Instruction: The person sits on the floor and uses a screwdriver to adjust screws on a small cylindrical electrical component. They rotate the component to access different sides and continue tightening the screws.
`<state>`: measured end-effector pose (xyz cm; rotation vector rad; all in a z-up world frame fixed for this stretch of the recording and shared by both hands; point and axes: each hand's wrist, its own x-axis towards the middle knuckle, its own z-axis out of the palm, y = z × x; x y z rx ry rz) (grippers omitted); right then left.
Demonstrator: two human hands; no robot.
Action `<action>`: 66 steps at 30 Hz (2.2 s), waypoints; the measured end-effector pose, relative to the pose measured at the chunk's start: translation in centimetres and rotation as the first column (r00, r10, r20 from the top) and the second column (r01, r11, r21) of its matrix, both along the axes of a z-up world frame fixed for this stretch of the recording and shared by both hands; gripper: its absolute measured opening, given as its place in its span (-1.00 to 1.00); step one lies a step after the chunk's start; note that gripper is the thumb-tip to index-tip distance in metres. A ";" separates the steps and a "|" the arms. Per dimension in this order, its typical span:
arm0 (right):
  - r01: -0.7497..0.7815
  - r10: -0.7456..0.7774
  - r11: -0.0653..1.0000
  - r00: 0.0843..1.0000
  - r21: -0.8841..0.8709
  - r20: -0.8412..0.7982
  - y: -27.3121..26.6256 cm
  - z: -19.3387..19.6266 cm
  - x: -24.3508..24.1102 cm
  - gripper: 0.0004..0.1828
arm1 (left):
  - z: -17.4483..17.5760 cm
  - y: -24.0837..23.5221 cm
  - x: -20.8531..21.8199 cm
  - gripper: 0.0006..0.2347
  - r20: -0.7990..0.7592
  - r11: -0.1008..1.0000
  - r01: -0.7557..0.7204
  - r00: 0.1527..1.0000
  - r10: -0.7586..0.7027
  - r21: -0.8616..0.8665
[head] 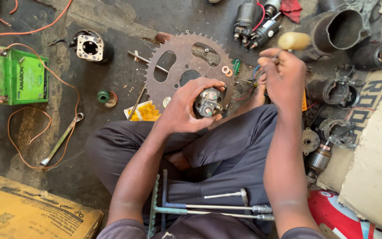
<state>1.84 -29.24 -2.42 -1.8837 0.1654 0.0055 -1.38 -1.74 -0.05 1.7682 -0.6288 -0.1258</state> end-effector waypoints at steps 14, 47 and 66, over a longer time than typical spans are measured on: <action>-0.332 -0.044 0.585 0.898 -0.740 -0.438 0.0 -10.1 5.2 -0.59 | 0.1 0.4 -0.5 -0.03 -0.014 0.996 0.020 1.000 -0.021 -0.090; 0.169 -0.289 0.837 0.944 0.521 0.158 2.5 -4.3 0.0 -0.89 | -1.7 5.3 0.6 -0.27 -0.054 0.733 -0.173 0.982 0.183 -0.658; 0.401 -0.485 0.279 0.843 0.872 -0.232 -8.4 -8.1 -0.1 -0.77 | -8.8 12.9 6.3 -0.82 -0.306 0.739 -0.665 0.729 0.612 -0.106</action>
